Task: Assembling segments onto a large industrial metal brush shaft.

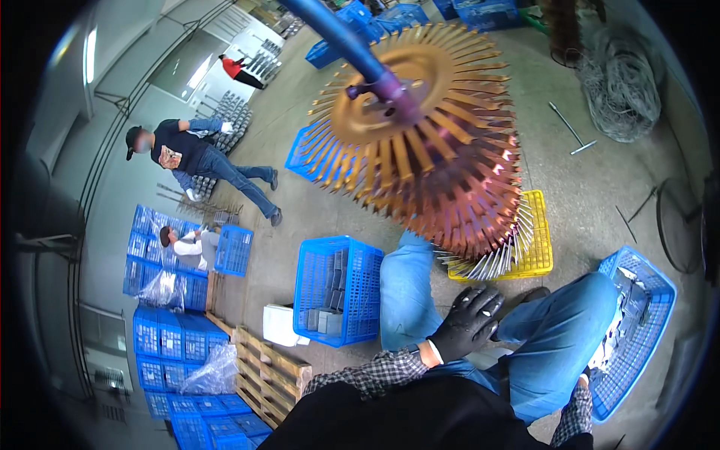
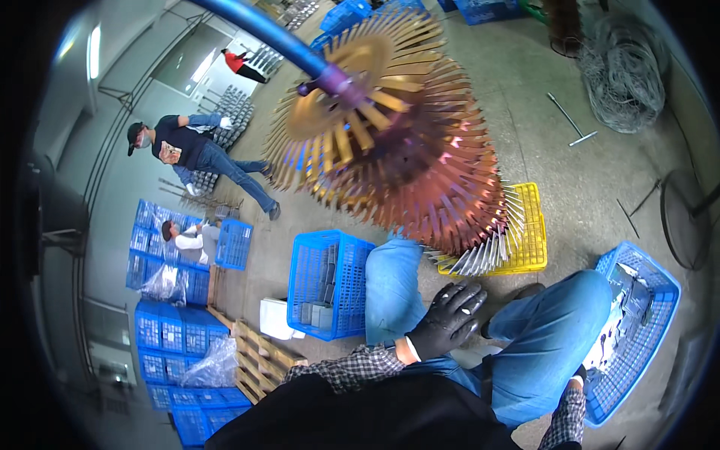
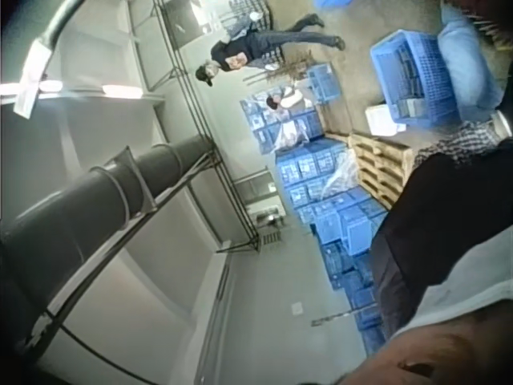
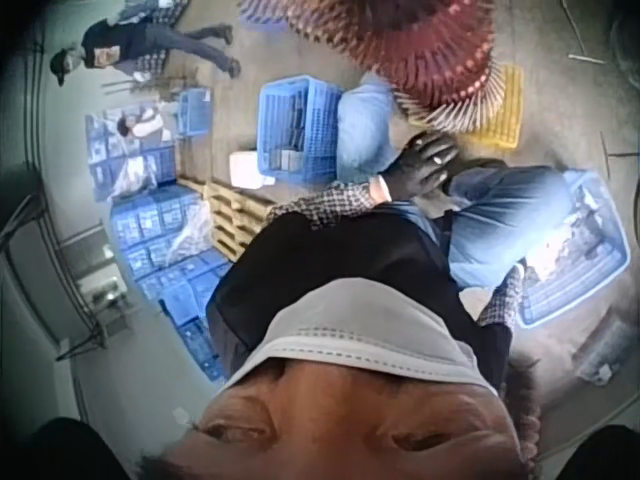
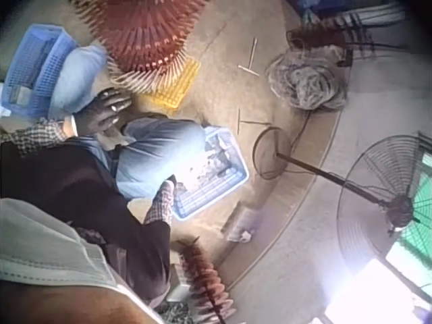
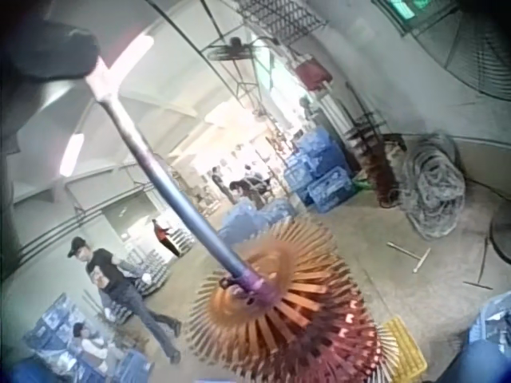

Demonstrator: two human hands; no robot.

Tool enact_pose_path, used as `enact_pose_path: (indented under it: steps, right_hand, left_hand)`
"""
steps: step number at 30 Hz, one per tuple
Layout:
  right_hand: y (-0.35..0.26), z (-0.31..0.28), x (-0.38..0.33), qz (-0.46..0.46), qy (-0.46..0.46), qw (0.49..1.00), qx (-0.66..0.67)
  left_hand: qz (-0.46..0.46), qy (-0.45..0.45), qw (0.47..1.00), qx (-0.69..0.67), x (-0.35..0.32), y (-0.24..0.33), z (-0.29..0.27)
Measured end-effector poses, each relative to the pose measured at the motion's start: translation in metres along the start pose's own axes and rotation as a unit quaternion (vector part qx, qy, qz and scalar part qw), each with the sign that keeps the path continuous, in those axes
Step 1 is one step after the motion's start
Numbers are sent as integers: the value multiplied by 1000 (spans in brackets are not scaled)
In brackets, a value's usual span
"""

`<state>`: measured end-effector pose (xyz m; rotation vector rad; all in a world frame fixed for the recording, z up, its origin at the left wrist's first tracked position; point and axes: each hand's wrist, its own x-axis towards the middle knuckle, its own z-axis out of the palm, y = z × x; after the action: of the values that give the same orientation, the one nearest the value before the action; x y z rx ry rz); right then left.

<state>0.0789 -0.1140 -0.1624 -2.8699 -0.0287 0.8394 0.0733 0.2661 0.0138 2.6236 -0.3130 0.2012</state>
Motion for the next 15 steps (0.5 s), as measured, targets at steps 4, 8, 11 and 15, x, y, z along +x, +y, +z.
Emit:
enact_pose_path:
  steps: [4, 8, 11, 15]
  right_hand:
    - [20, 18, 0, -31, 12, 999, -31]
    - [45, 25, 7, -37, 26, 997, -55]
    - [66, 30, 6, -34, 37, 996, -72]
    - [108, 34, 3, 0, 52, 995, -82]
  left_hand:
    - [27, -8, 1000, -11, -3, -5, -1]
    - [44, 22, 999, 3, -7, -9, -2]
    - [48, 35, 998, 1, -13, -12, -5]
    - [50, 45, 998, -17, -25, -12, -9]
